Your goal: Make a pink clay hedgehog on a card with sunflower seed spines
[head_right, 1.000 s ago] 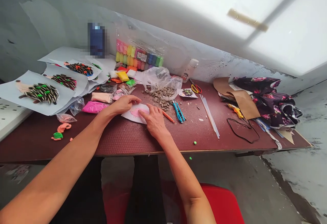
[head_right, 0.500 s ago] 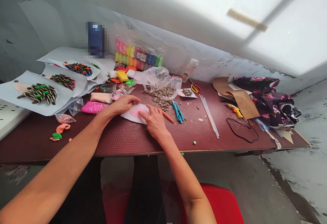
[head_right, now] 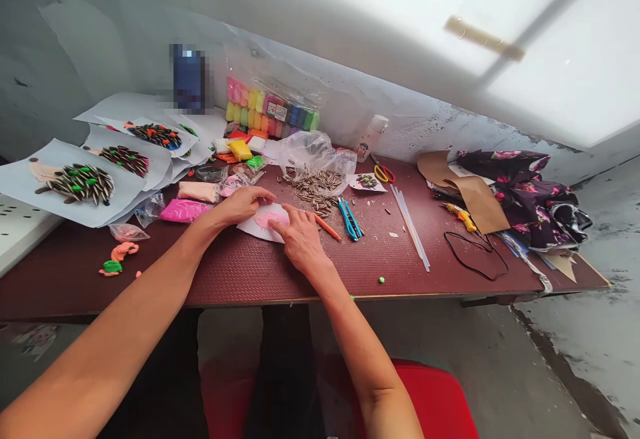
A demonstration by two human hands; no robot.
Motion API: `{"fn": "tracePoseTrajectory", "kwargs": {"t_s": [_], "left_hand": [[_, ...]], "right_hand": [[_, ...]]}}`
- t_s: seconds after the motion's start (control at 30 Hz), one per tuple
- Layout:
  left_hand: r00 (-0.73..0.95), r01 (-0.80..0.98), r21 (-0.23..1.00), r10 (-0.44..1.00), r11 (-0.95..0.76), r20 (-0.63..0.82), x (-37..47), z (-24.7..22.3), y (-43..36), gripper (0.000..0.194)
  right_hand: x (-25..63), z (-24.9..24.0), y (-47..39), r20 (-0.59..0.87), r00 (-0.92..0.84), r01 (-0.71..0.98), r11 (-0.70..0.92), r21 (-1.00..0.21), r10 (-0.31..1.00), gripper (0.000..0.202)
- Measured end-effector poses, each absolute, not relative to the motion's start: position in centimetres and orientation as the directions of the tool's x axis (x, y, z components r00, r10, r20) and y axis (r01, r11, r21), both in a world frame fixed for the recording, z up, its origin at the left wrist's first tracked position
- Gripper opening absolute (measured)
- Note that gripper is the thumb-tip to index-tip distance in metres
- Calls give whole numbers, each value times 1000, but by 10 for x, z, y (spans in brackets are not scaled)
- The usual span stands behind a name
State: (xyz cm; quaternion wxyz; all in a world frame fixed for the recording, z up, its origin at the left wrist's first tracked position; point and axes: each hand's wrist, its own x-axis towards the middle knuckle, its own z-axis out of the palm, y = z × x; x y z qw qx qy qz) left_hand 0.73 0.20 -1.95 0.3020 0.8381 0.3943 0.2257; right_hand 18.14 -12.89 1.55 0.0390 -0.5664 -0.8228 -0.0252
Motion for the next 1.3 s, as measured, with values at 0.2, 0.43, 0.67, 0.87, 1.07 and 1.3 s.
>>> {"fn": "tracePoseTrajectory", "kwargs": {"t_s": [0.2, 0.43, 0.67, 0.87, 1.07, 1.3], "left_hand": [[587, 520, 692, 798, -500, 135, 7, -20, 2, 51], [599, 517, 680, 787, -520, 147, 7, -23, 5, 51], [593, 527, 674, 792, -517, 145, 6, -21, 4, 51], [593, 524, 670, 790, -526, 156, 6, -23, 5, 50], [591, 519, 682, 792, -516, 150, 6, -22, 4, 49], [585, 537, 684, 802, -494, 119, 7, -19, 2, 51]], "right_hand": [[177, 11, -125, 64, -365, 930, 367, -15, 929, 47], [184, 11, -131, 53, -351, 936, 352, -27, 935, 50], [191, 9, -135, 88, -340, 939, 344, -24, 936, 47], [196, 13, -136, 119, -325, 944, 329, -22, 938, 41], [191, 9, -134, 110, -361, 931, 364, -10, 926, 51], [194, 8, -140, 97, -354, 933, 358, -28, 930, 49]]}}
